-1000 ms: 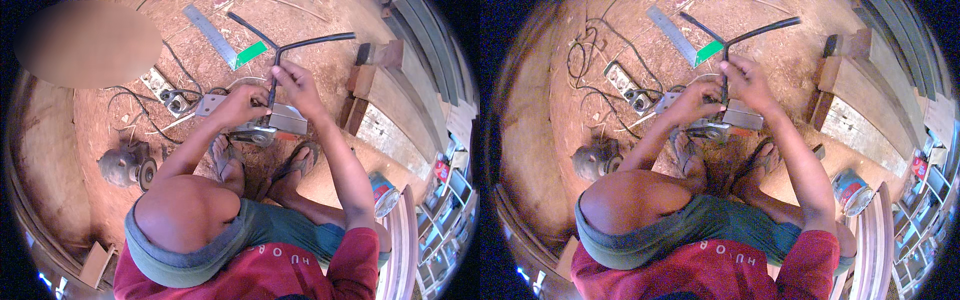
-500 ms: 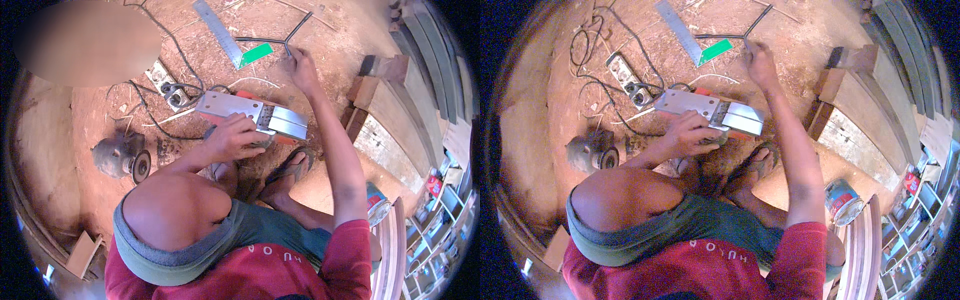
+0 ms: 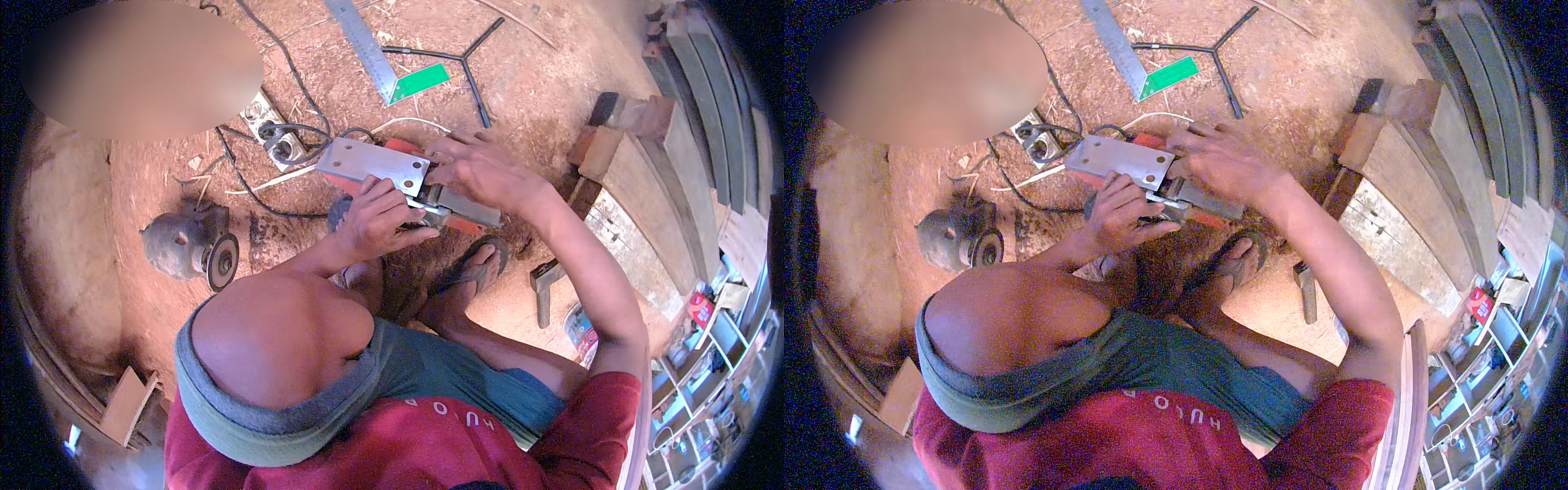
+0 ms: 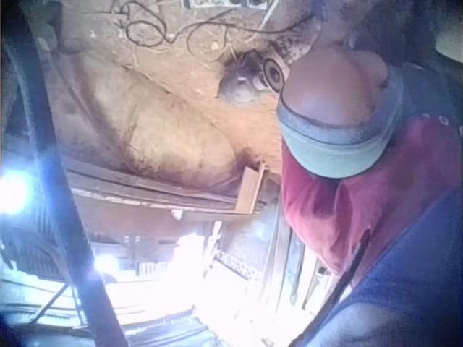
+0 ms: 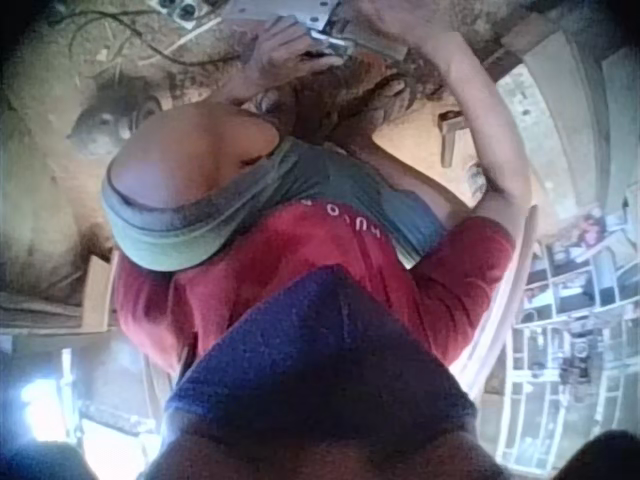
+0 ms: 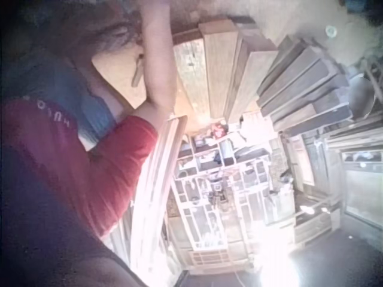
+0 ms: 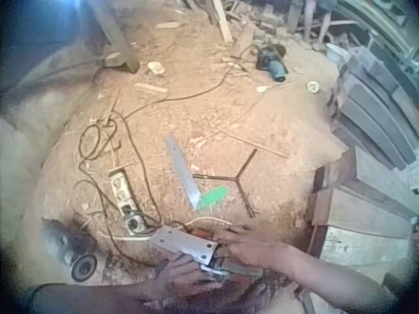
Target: The person uses a socket wrench to loosen bolts on an electric planer and removes a metal plate. They then check the alignment using a square ruler.
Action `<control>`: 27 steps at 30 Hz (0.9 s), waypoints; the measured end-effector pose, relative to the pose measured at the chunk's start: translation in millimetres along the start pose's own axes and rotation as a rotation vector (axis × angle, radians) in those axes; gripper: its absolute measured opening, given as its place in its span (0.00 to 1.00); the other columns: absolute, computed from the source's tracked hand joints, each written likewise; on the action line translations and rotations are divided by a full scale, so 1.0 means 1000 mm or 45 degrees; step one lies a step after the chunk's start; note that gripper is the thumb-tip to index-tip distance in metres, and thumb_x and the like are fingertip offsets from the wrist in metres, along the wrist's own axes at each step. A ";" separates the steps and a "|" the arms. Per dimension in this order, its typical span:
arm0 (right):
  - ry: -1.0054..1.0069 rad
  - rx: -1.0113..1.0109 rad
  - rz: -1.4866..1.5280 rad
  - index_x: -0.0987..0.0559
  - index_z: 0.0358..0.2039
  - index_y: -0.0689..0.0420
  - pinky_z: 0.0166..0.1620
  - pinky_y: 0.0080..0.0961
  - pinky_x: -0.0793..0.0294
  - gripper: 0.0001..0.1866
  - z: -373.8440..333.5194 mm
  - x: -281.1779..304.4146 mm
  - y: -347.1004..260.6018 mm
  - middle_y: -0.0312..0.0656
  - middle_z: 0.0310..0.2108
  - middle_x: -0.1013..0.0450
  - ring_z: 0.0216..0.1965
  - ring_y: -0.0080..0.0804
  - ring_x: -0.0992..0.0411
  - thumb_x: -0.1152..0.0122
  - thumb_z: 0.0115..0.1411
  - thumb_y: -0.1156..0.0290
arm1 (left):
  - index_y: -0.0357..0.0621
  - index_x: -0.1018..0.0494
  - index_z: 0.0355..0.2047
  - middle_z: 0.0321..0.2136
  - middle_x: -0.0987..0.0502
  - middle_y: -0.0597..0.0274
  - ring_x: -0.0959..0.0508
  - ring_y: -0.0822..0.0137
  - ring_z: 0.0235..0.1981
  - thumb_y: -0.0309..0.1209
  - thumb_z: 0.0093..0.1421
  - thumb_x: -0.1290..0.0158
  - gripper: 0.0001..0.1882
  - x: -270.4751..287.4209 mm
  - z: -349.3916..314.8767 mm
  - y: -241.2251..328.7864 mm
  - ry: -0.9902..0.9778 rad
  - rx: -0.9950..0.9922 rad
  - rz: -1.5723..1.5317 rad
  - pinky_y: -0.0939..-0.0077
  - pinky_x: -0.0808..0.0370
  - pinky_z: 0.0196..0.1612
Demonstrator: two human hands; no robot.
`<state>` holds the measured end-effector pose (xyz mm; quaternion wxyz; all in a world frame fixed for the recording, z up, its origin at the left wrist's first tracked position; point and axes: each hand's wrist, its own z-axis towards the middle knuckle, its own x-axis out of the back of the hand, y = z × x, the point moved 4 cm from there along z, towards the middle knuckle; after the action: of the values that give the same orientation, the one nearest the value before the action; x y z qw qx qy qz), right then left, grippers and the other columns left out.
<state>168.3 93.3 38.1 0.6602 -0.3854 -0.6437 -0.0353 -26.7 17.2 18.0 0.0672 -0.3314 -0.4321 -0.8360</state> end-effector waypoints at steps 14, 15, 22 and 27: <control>0.048 0.403 -0.321 0.18 0.52 0.53 0.61 0.34 0.24 0.20 -0.017 -0.015 -0.001 0.34 0.53 0.21 0.53 0.36 0.23 0.44 0.61 0.64 | 0.48 0.20 0.26 0.23 0.26 0.66 0.25 0.60 0.30 0.39 0.46 0.23 0.17 -0.005 -0.001 0.001 0.068 0.050 -0.031 0.63 0.33 0.38; 0.042 0.410 -0.346 0.18 0.52 0.53 0.60 0.34 0.23 0.20 -0.018 -0.016 -0.002 0.35 0.53 0.21 0.54 0.36 0.23 0.43 0.60 0.64 | 0.47 0.20 0.26 0.23 0.26 0.66 0.25 0.60 0.30 0.39 0.46 0.23 0.17 -0.004 0.001 0.002 0.063 0.041 -0.037 0.63 0.34 0.38; 0.037 0.373 -0.284 0.19 0.54 0.53 0.54 0.33 0.17 0.22 -0.015 -0.013 -0.004 0.38 0.54 0.21 0.56 0.40 0.22 0.42 0.59 0.65 | 0.47 0.20 0.26 0.23 0.26 0.67 0.26 0.61 0.29 0.36 0.45 0.23 0.16 -0.007 0.000 0.001 0.131 0.013 -0.085 0.63 0.35 0.37; -0.083 0.315 -0.218 0.17 0.52 0.53 0.54 0.36 0.19 0.20 -0.007 -0.016 -0.003 0.39 0.53 0.21 0.53 0.41 0.21 0.42 0.60 0.66 | 0.48 0.19 0.28 0.25 0.25 0.68 0.25 0.62 0.30 0.36 0.44 0.23 0.16 -0.007 -0.004 0.001 0.144 0.015 -0.066 0.64 0.36 0.38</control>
<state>169.5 80.6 26.1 0.6761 -0.2456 -0.6946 0.0007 -22.7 12.5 12.4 0.0718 -0.2719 -0.4408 -0.8524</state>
